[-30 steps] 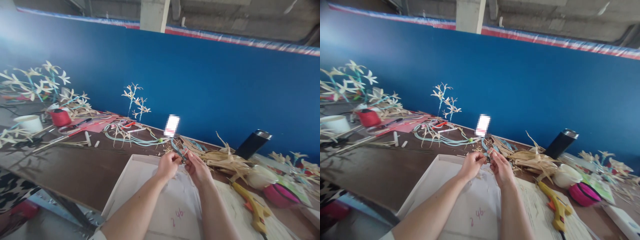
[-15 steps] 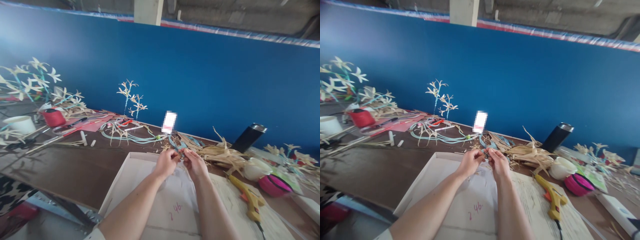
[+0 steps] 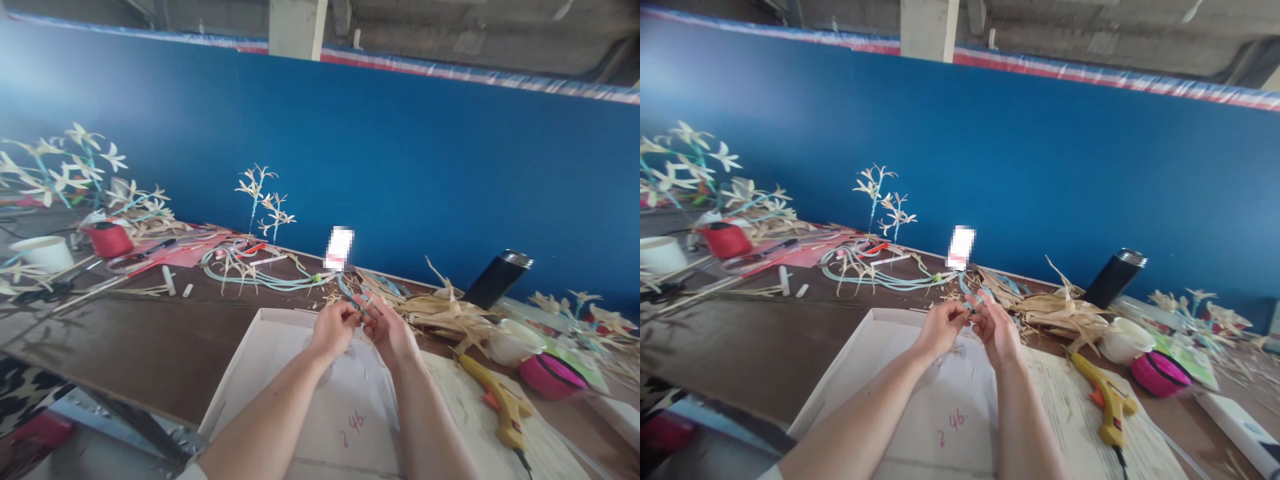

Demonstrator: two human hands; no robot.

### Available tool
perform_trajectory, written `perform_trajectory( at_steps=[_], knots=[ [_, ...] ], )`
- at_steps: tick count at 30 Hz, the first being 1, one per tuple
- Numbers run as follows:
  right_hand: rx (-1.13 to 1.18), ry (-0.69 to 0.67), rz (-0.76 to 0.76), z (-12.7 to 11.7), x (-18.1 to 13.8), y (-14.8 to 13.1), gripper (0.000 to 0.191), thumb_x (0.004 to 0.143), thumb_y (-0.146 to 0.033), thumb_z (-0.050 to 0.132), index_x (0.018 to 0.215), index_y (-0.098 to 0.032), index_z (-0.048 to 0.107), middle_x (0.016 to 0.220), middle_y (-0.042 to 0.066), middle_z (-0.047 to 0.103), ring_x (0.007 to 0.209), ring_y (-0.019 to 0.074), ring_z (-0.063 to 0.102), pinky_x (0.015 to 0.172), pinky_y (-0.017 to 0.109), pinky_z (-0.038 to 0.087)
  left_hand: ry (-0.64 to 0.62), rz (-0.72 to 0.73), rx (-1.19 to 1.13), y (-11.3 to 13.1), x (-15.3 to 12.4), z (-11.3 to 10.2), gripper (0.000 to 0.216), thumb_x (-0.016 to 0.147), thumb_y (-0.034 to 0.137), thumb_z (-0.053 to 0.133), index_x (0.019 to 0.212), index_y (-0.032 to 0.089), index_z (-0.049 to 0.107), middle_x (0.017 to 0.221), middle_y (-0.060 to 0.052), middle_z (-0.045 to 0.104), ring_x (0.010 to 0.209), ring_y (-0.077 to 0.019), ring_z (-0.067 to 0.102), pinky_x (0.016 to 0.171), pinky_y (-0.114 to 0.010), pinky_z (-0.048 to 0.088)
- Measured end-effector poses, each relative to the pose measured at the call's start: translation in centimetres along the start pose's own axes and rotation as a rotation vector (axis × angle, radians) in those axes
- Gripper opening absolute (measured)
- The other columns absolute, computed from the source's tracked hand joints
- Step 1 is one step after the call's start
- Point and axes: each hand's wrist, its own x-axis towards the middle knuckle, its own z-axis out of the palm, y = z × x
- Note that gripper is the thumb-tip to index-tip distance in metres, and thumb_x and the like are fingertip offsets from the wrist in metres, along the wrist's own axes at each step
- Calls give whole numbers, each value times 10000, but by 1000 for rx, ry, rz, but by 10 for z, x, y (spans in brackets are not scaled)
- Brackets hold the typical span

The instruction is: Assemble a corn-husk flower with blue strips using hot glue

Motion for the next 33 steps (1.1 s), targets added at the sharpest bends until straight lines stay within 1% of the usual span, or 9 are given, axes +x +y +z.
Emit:
perform_trajectory(
  at_steps=[4,8,12,15,20,24,33],
  knots=[
    [-69,38,-70,0,2,3,331,680,-360,734,962,-195,683,1014,73,669,527,58,496,440,174,424,-25,33,-20,0,-1,0,182,780,298,507,706,175,619,701,-4,671,627,-112,566,612,-215,403],
    [-166,123,-130,1,2,4,328,593,-368,786,835,-162,706,873,82,690,457,48,396,382,190,344,-53,16,-22,0,-2,0,174,777,302,509,727,176,619,724,-8,689,659,-123,592,632,-216,415],
    [-196,174,-165,2,4,5,338,548,-381,800,780,-154,706,786,76,686,409,27,307,345,195,240,-64,11,-22,-1,-2,1,175,778,302,510,753,178,631,738,-9,698,679,-129,605,650,-220,422],
    [-203,202,-178,2,4,6,333,526,-391,806,733,-153,696,756,72,683,396,20,290,341,201,196,-68,25,-13,0,-2,1,176,780,301,511,741,179,632,737,-7,700,683,-130,607,665,-224,424],
    [-177,211,-183,2,4,7,325,536,-372,810,726,-141,685,744,64,676,403,13,270,342,194,173,-66,63,10,-1,-2,1,172,782,296,510,728,184,629,730,1,698,690,-130,606,673,-226,422],
    [-182,205,-182,3,4,7,336,546,-389,809,724,-137,676,760,67,674,409,13,268,337,188,187,-70,68,9,-2,-2,1,184,785,304,504,722,183,628,728,-2,695,686,-131,603,674,-228,426],
    [-163,187,-157,5,2,6,310,547,-377,813,687,-136,675,690,40,648,402,13,266,334,192,178,-104,-11,-73,0,0,2,199,769,321,513,737,165,632,740,-19,700,648,-124,595,617,-218,421]
  ],
)
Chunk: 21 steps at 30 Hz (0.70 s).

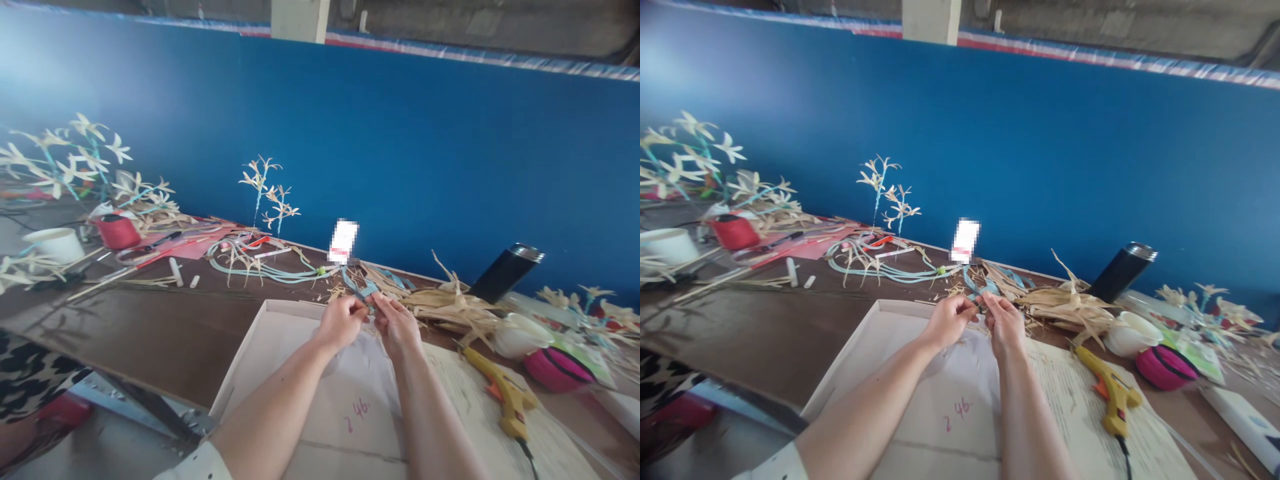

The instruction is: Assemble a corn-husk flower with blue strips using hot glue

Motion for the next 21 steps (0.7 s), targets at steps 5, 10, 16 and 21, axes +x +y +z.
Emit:
perform_trajectory(
  at_steps=[5,10,16,21],
  knots=[
    [27,-2,-4,-1,2,2,307,561,-384,813,719,-157,680,759,50,674,401,9,300,333,171,240,-9,-30,-47,7,-1,-3,210,762,319,515,715,152,635,730,-24,693,627,-115,577,609,-214,415],
    [121,-128,84,-4,4,2,436,702,-548,662,1002,-232,677,1059,70,660,458,45,445,442,200,447,13,-10,-68,7,-1,-4,214,755,305,521,664,147,631,670,-13,661,591,-102,536,564,-206,375],
    [128,-202,132,-6,2,1,326,699,-385,716,974,-211,689,1036,74,666,451,37,413,415,180,420,13,-27,-120,6,0,-3,196,745,299,525,669,146,621,674,-15,656,589,-105,536,564,-212,376],
    [54,-221,70,-5,0,1,257,625,-326,780,794,-144,713,864,88,677,420,5,307,365,166,284,20,-1,-128,12,-3,-5,202,741,297,529,638,143,610,680,-20,653,617,-111,549,608,-222,397]
  ],
)
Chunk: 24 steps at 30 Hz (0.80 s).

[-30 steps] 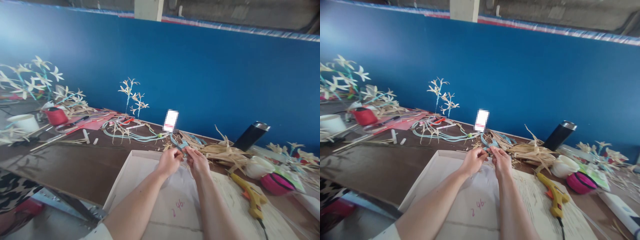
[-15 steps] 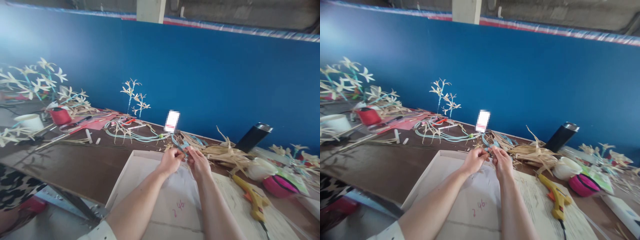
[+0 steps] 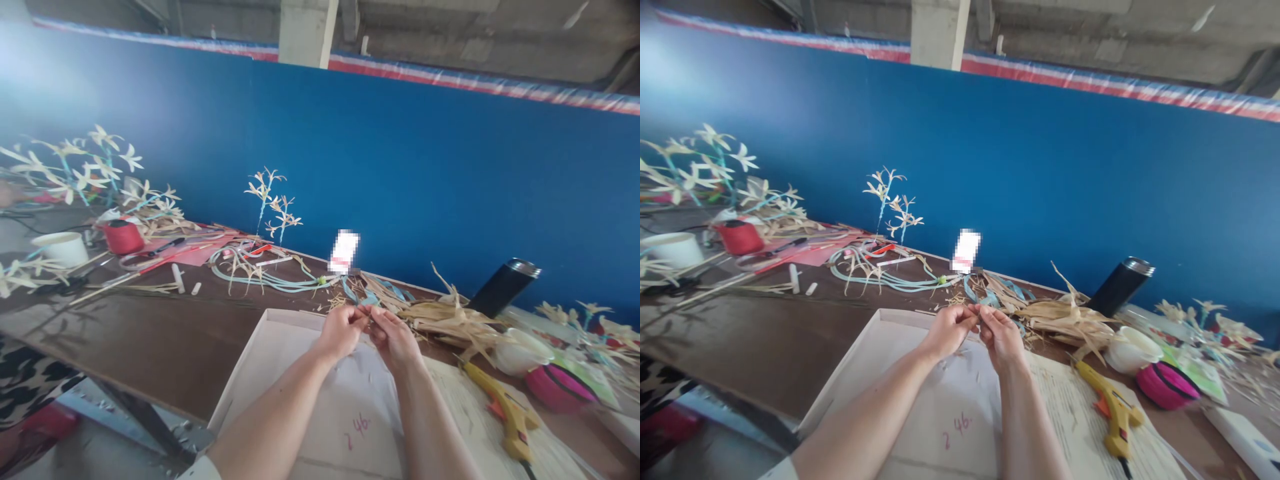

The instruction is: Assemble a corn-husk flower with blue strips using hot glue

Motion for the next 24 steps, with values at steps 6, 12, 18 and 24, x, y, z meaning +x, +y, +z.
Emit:
perform_trajectory(
  at_steps=[6,12,18,24],
  knots=[
    [-41,41,-30,1,1,0,263,610,-344,781,760,-138,714,812,88,667,419,5,262,361,182,203,-10,-21,2,-2,0,1,215,751,321,525,668,145,618,700,-20,668,614,-109,553,597,-218,392],
    [-75,81,-50,3,1,1,289,574,-372,788,739,-147,711,655,38,609,403,12,245,363,198,172,-23,34,94,-7,1,0,273,789,357,482,684,153,631,708,-20,675,620,-114,557,576,-215,371],
    [-63,113,-32,2,3,4,281,579,-363,774,711,-126,699,622,35,583,403,12,223,367,198,131,-21,93,237,-11,0,-1,284,813,364,453,700,169,625,726,-18,680,645,-124,570,606,-221,378],
    [-50,103,-46,3,3,6,291,571,-382,777,685,-133,680,617,33,597,394,9,212,369,196,117,-23,55,250,-12,1,0,290,805,395,471,713,166,621,707,-16,664,602,-114,540,566,-212,356]
  ],
)
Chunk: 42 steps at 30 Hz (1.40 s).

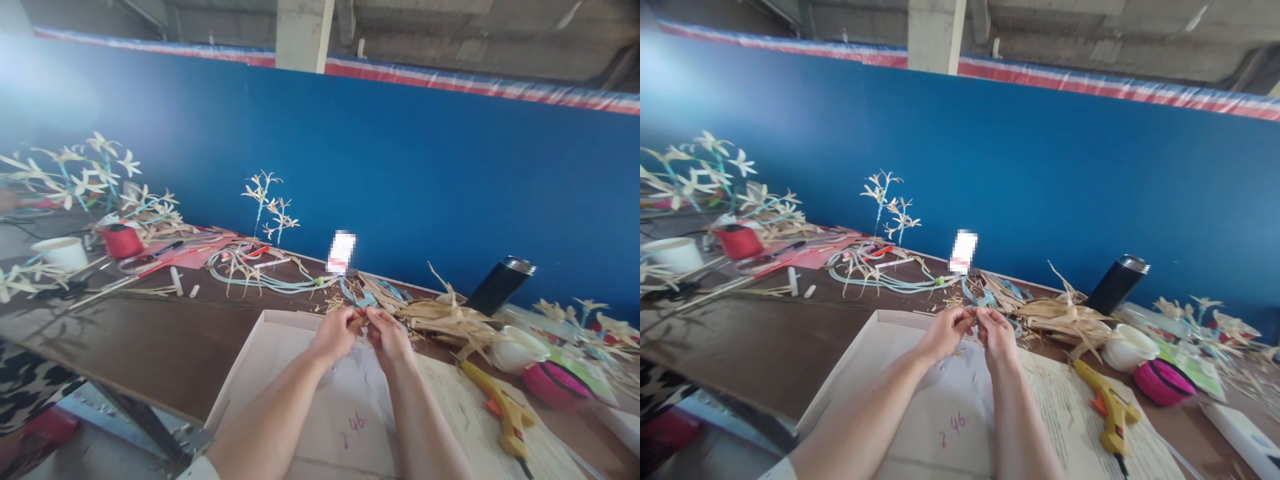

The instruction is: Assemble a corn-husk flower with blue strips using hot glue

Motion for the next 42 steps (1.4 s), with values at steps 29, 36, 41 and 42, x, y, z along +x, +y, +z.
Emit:
perform_trajectory(
  at_steps=[29,36,41,42],
  knots=[
    [43,-131,102,3,-7,-6,355,634,-294,772,969,-204,699,963,55,675,452,37,397,391,178,369,54,-94,-261,2,4,-4,209,711,323,577,613,142,610,598,11,576,567,-95,477,576,-215,367],
    [105,-208,123,-2,-7,-9,349,663,-240,741,1006,-228,676,1105,55,641,490,37,431,430,165,407,56,-146,-293,11,3,-8,219,695,328,594,590,136,603,556,22,532,534,-81,417,545,-214,341],
    [115,-136,84,-4,-3,-6,297,667,-312,737,939,-200,694,1027,63,659,469,39,396,398,179,358,25,-149,-301,14,2,-10,219,706,320,576,607,133,631,599,3,590,549,-86,442,545,-212,347],
    [124,-122,80,-5,-2,-6,298,668,-320,737,938,-202,694,1013,62,662,465,38,387,394,179,351,10,-145,-303,13,2,-9,212,708,312,573,618,132,642,618,-3,610,555,-87,454,551,-212,354]
  ],
)
